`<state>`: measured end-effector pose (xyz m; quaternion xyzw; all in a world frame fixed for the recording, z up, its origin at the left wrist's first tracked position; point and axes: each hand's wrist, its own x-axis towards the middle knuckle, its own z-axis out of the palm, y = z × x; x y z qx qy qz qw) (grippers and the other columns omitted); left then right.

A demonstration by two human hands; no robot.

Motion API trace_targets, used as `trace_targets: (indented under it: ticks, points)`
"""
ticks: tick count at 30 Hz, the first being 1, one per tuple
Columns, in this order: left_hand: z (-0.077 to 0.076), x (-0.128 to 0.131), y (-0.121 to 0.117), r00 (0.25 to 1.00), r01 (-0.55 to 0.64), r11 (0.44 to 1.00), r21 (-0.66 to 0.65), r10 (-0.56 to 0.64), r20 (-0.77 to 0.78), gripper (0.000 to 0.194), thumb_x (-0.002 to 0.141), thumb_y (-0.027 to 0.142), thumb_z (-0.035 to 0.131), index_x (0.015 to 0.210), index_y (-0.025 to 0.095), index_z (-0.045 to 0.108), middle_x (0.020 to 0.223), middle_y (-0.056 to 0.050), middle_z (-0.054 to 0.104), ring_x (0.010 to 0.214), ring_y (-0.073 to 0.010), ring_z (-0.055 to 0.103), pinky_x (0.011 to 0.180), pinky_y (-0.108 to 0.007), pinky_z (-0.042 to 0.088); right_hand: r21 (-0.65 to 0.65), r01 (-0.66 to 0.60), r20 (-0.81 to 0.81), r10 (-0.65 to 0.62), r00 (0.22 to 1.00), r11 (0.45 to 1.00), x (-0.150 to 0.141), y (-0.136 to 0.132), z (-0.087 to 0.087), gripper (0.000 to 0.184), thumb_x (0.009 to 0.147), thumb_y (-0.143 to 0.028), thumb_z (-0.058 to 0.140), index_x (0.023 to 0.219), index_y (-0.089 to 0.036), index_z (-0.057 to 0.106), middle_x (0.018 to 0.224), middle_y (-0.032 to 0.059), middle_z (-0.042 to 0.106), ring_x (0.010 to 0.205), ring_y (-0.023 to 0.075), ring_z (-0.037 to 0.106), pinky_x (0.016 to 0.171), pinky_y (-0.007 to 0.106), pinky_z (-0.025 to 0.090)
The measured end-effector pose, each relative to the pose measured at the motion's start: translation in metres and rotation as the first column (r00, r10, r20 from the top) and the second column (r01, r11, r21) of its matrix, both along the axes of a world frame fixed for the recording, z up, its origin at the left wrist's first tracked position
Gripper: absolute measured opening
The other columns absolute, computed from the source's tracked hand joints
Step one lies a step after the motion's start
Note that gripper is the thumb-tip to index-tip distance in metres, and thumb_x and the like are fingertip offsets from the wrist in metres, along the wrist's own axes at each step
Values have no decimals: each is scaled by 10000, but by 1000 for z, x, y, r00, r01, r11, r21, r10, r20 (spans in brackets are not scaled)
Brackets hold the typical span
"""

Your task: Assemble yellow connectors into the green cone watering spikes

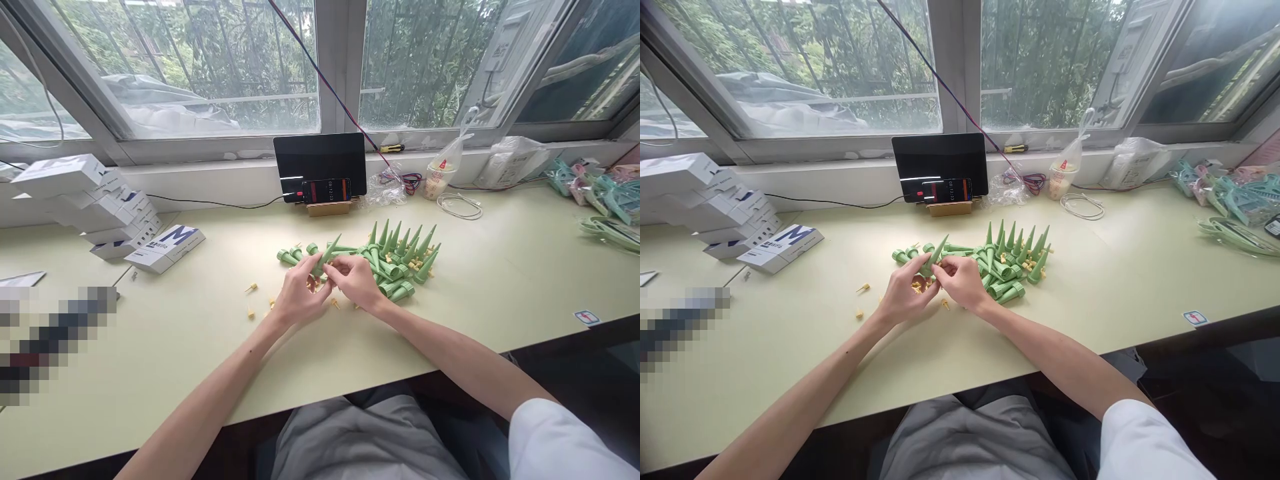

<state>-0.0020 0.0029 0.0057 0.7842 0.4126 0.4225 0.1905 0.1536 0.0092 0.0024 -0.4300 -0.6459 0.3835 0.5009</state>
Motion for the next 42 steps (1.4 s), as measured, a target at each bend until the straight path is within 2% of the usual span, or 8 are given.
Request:
trace_targets:
  ticks: [3, 6, 9, 12, 15, 21, 38, 42]
  points:
    - [1, -2, 1, 996, 31, 995, -92, -24, 81, 450, 808, 228, 619, 1252, 166, 585, 1004, -67, 706, 734, -136, 668, 664, -275, 606, 50, 45, 11, -46, 999, 998, 0, -1, 0, 275, 863, -379, 627, 679, -175, 621, 621, 23, 640, 566, 150, 583, 550, 263, 442]
    - [1, -3, 3, 980, 45, 975, -217, 0, 201, 365, 874, 306, 558, 1203, 158, 609, 932, -63, 714, 730, -159, 693, 572, -263, 597, 106, 81, 36, -85, 996, 991, 0, -1, 0, 235, 873, -367, 625, 740, -175, 652, 650, 30, 660, 566, 149, 586, 556, 262, 450]
    - [0, -3, 4, 958, 49, 951, -305, 41, 282, 326, 950, 405, 472, 1100, 169, 639, 778, -34, 681, 602, -140, 661, 438, -226, 521, 165, 96, 64, -108, 992, 982, -1, -3, 0, 228, 887, -371, 614, 778, -178, 669, 682, 37, 673, 572, 148, 588, 571, 265, 465]
    - [1, -2, 3, 950, 35, 939, -342, 75, 302, 327, 948, 474, 508, 958, 174, 637, 601, 9, 592, 478, -112, 584, 387, -208, 454, 214, 87, 93, -109, 990, 973, -2, -5, 0, 235, 903, -375, 597, 797, -179, 673, 734, 47, 686, 598, 149, 591, 604, 272, 478]
    - [1, 0, 3, 939, 63, 925, -376, 73, 337, 351, 935, 502, 535, 813, 176, 581, 593, 14, 549, 456, -95, 551, 375, -201, 430, 240, 66, 109, -94, 990, 969, -3, -7, -1, 215, 910, -365, 598, 826, -179, 667, 748, 46, 682, 622, 150, 597, 629, 276, 490]
    - [-2, 3, 3, 885, 208, 897, -391, -2, 466, 407, 923, 523, 545, 709, 184, 481, 646, 28, 460, 534, -91, 528, 466, -244, 543, 316, 13, 115, -52, 992, 949, -4, -9, -3, 153, 890, -334, 649, 873, -182, 645, 745, 27, 674, 634, 139, 602, 630, 270, 511]
    - [-4, 2, 4, 896, 180, 897, -403, 20, 444, 424, 926, 549, 518, 708, 188, 484, 644, 20, 476, 536, -104, 525, 499, -252, 525, 369, -14, 108, -27, 994, 929, -6, -9, -5, 133, 888, -300, 664, 854, -182, 613, 679, -3, 651, 577, 120, 600, 593, 249, 507]
    - [-2, 2, 3, 910, 138, 918, -372, 31, 414, 438, 935, 539, 508, 679, 187, 454, 619, 28, 449, 528, -93, 498, 501, -228, 483, 373, -24, 109, -18, 994, 928, -6, -9, -6, 122, 892, -289, 652, 866, -176, 612, 685, 1, 641, 583, 120, 580, 587, 245, 492]
